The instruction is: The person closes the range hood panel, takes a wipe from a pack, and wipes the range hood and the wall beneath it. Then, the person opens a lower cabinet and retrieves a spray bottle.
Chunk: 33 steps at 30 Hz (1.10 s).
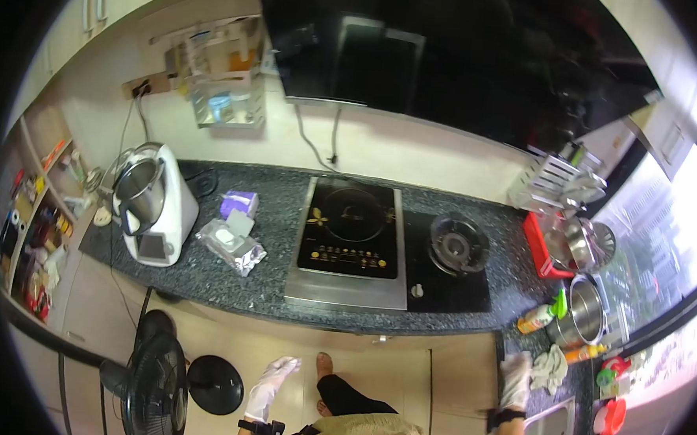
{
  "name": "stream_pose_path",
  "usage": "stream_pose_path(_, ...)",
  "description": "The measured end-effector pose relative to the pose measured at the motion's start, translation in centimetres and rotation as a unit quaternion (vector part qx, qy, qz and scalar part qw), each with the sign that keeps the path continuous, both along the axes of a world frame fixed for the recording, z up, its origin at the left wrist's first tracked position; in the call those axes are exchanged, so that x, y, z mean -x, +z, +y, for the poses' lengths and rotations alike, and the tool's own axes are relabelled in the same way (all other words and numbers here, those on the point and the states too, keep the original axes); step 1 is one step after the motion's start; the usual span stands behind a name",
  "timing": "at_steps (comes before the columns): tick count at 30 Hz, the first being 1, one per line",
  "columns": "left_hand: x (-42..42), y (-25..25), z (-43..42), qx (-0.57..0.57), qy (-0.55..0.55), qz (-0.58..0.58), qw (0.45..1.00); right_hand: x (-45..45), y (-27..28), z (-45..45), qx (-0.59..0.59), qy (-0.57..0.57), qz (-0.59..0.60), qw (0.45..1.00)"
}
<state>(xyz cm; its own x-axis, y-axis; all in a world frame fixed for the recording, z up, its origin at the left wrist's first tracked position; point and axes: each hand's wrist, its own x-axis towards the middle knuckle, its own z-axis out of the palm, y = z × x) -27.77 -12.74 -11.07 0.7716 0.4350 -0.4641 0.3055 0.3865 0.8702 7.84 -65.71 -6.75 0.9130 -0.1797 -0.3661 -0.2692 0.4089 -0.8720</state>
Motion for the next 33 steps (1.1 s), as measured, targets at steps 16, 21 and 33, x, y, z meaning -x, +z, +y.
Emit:
stream_pose_path(16,-1.7,5.3,18.1,-0.134,0.289,0.081,0.945,13.9,3.2,66.5,0.187,0.751,-0.332,0.539)
stream_pose_path(21,-5.4,1.8,23.8,-0.290,0.401,0.056,0.867,11.5,-0.9,77.1,0.436,0.580,-0.454,0.517)
stream_pose_path(33,-12.3,7.6,35.0,-0.680,0.171,0.208,0.682,8.8,-4.3,83.6,0.453,0.530,-0.532,0.481)
